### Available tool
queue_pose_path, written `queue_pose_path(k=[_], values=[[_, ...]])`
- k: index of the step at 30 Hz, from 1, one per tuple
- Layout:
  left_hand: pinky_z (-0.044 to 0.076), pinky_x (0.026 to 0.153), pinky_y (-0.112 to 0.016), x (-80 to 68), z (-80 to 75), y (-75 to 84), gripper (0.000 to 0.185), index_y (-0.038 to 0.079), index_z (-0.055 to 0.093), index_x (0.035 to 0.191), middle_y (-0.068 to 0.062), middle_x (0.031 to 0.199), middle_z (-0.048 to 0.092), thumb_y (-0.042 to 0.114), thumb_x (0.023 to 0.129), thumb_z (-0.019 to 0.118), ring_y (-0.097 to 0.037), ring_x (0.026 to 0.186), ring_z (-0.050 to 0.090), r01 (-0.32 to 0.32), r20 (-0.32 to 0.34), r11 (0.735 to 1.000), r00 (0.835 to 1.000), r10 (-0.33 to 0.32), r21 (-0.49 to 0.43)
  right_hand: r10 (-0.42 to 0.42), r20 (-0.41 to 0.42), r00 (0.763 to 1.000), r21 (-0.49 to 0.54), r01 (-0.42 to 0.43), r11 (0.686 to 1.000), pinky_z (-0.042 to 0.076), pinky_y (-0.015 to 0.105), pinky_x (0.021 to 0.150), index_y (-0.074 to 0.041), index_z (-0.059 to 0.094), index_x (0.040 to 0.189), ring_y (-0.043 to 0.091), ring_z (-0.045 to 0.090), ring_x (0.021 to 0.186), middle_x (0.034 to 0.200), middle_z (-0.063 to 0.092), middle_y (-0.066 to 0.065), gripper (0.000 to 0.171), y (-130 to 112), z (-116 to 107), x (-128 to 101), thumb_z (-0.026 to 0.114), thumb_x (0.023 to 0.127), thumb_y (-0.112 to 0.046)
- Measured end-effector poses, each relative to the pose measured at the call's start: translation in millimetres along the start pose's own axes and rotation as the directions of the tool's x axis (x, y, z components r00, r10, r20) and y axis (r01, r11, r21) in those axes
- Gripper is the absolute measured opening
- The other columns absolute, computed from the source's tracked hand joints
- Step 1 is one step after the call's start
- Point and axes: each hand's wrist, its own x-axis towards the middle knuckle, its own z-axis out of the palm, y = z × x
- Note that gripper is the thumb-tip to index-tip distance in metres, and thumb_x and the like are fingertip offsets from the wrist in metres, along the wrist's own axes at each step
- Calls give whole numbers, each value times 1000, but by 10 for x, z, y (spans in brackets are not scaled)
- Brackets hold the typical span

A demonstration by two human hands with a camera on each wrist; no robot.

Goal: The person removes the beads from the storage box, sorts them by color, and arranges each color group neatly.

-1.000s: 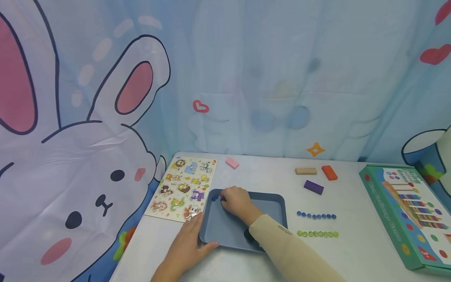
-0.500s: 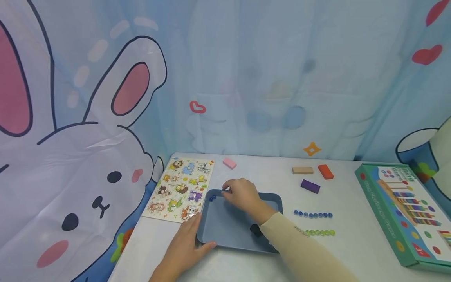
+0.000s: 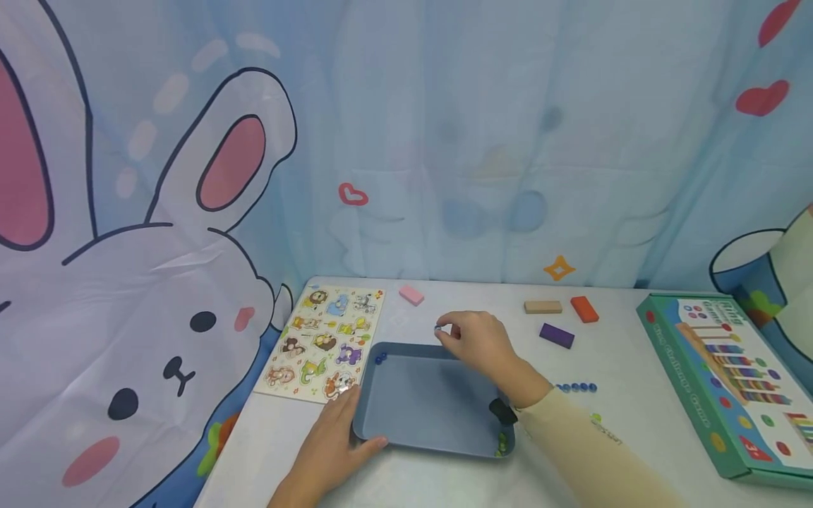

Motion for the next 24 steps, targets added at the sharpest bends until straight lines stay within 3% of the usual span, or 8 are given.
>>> queue_pose_path(k=[17,24], values=[[33,128,-59,3,-24,9,112,6,34,164,-13,169,38,78,85,66,-37,155,38,6,16,1000,1000,-6,-7,142,-51,988,-91,-147,985,28,21,44,-13,81,104,8,36,49,60,52,-9,17,782,-541,-605,82,90,-21],[33,128,-59,-2,-31,17,111,8,33,164,-12,169,38,78,84,67,-37,155,38,6,12,1000,1000,-5,-9,241,-71,968,-93,-247,964,31,23,46,-9,80,106,12,42,55,64,53,-5,19,984,-708,-865,81,91,-20]])
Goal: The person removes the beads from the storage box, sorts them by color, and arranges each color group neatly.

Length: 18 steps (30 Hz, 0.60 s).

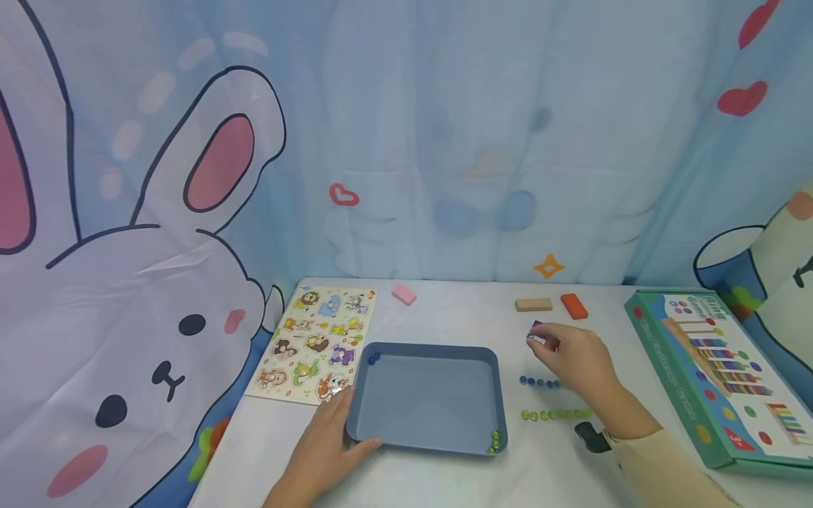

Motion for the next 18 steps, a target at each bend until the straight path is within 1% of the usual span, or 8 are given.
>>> queue_pose_path(k=[4,7,11,14,18], values=[[32,128,-59,-5,-6,3,111,7,33,164,-13,169,37,77,85,67,-37,156,37,4,4,1000,1000,-4,-3,59,-8,998,-10,-59,998,29,23,45,-8,79,108,13,42,55,64,52,-5,19,182,-58,-117,79,92,-20],[31,128,-58,-5,-5,5,112,7,33,164,-12,170,36,78,85,67,-37,156,36,7,10,1000,1000,-7,-4,70,-29,997,-32,-71,997,27,23,44,-9,78,107,11,39,52,63,52,-6,19,352,-81,-201,79,92,-21],[32,128,-58,1,-9,6,112,8,33,164,-12,170,36,79,84,66,-37,156,36,7,12,1000,1000,-7,-5,82,-45,996,-56,-85,995,27,23,44,-9,79,106,10,38,51,61,51,-6,19,578,-87,-292,80,91,-20],[33,128,-58,1,-13,4,113,8,33,164,-13,170,36,79,84,66,-37,156,36,9,9,1000,1000,-9,-9,116,-19,993,-63,-117,991,28,23,44,-8,79,108,11,39,52,62,51,-5,21,704,-84,-360,80,91,-21],[33,128,-58,-3,-4,-9,113,8,32,164,-12,170,36,80,84,65,-37,156,36,12,10,1000,1000,-12,-10,167,49,985,-78,-163,984,28,23,47,-6,78,109,12,42,56,64,52,-4,24,829,-81,-450,79,92,-22]])
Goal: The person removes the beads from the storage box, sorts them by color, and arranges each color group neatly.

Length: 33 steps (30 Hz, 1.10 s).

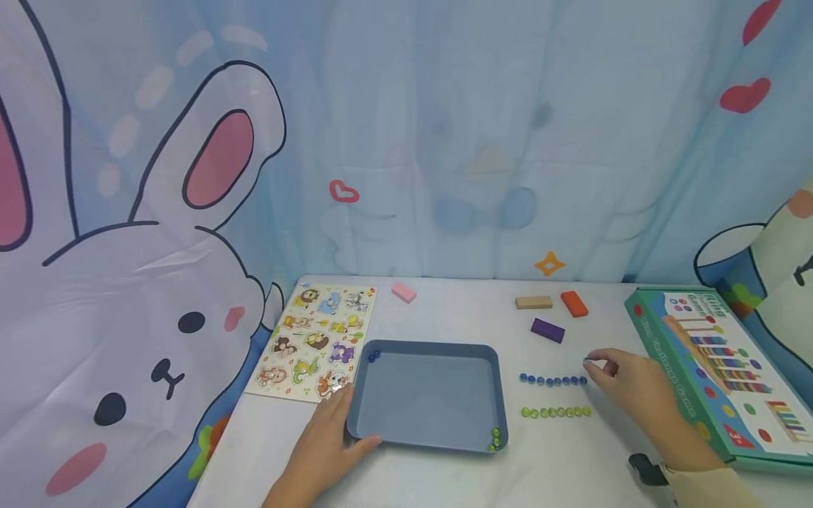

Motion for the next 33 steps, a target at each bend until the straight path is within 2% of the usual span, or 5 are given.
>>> queue_pose_path(k=[7,14,21,24,33], values=[[33,128,-58,5,20,-16,114,8,33,164,-11,170,36,82,83,63,-36,156,36,-2,-7,1000,1000,3,8,76,144,987,-26,-73,997,28,25,53,-7,77,114,16,46,61,67,53,-2,27,151,55,-21,76,94,-24],[33,128,-57,-3,26,-8,112,8,34,164,-11,169,37,79,84,66,-35,156,37,-5,-9,1000,1000,5,3,100,223,970,-40,-94,995,29,26,53,-6,77,116,17,48,62,67,54,-2,30,242,87,15,78,93,-25],[34,128,-56,2,17,-3,111,8,34,164,-11,169,38,79,84,66,-35,156,37,-6,-11,1000,1000,6,8,135,339,931,-57,-123,991,38,29,58,-5,75,119,18,53,68,74,62,0,34,259,53,101,79,93,-26],[32,129,-57,1,9,4,111,7,34,164,-12,169,38,78,85,67,-36,156,37,-7,-10,1000,1000,7,8,132,371,919,-64,-116,991,40,30,59,-4,75,118,18,54,70,76,65,-1,33,257,49,124,79,92,-25],[32,128,-58,-11,-1,19,110,5,35,163,-13,169,38,75,85,69,-37,156,37,-15,-16,1000,1000,15,2,121,398,909,-74,-100,992,42,30,60,-4,76,117,17,55,70,77,66,-1,33,277,91,125,79,92,-25]])
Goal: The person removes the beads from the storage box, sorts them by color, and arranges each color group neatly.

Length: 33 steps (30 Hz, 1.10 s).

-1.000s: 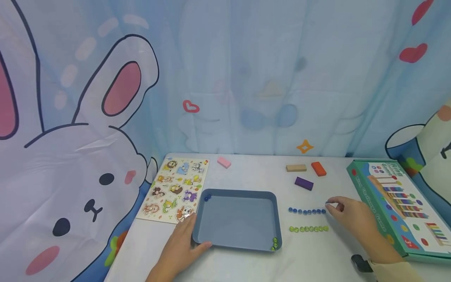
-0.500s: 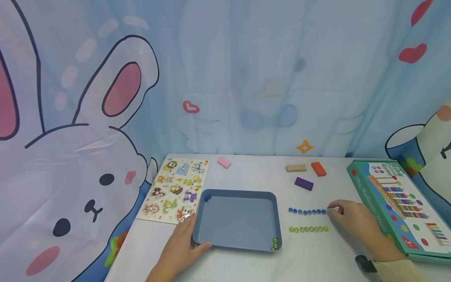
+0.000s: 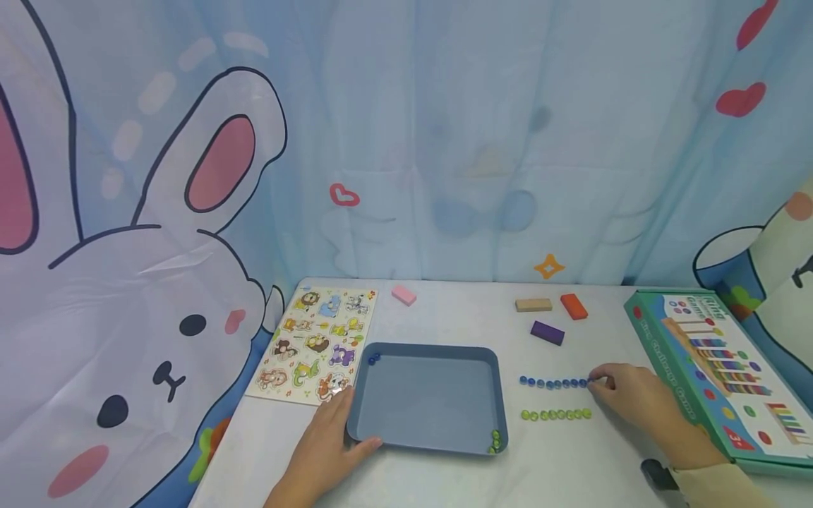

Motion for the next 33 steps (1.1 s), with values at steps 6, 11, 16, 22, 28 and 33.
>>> queue_pose_path(k=[6,11,16,22,28,33], values=[[32,128,-59,-2,18,-21,110,6,35,163,-13,169,38,76,85,68,-37,156,37,1,0,1000,1000,-1,6,-6,-19,1000,28,6,1000,41,29,57,-2,74,122,17,54,69,76,65,0,39,-7,-53,-20,78,93,-28],[32,128,-58,0,31,-33,111,6,34,163,-12,169,38,78,85,67,-37,156,37,-1,0,1000,1000,1,6,-72,-119,990,40,77,996,38,25,51,-1,74,121,16,49,63,71,59,-1,39,-58,-248,-77,79,93,-26],[33,128,-58,-2,30,-34,111,6,34,163,-13,169,38,78,85,67,-37,155,38,-1,-2,1000,1000,1,6,-133,-197,971,18,140,990,36,24,48,-1,75,120,15,47,60,68,57,-3,38,-228,-412,-101,79,92,-26],[35,127,-57,5,11,-27,111,7,33,164,-13,169,37,77,85,67,-37,155,38,4,9,1000,1000,-4,3,-195,-235,952,-11,198,980,35,24,48,-6,76,119,14,46,58,68,57,-5,35,-580,-406,-23,79,93,-28],[34,127,-57,13,7,-23,111,7,33,164,-12,169,37,78,85,66,-37,156,37,4,17,1000,1000,-4,5,-285,-263,922,-36,286,957,36,24,48,-9,78,116,12,45,56,64,56,-6,31,-1131,-229,120,80,92,-27],[33,128,-58,16,22,-33,112,7,33,164,-12,169,37,80,85,63,-37,156,37,-5,16,1000,1000,5,3,-365,-249,897,-40,367,929,39,22,48,-13,79,117,8,47,55,64,58,-9,30,-1670,-49,249,81,92,-28]])
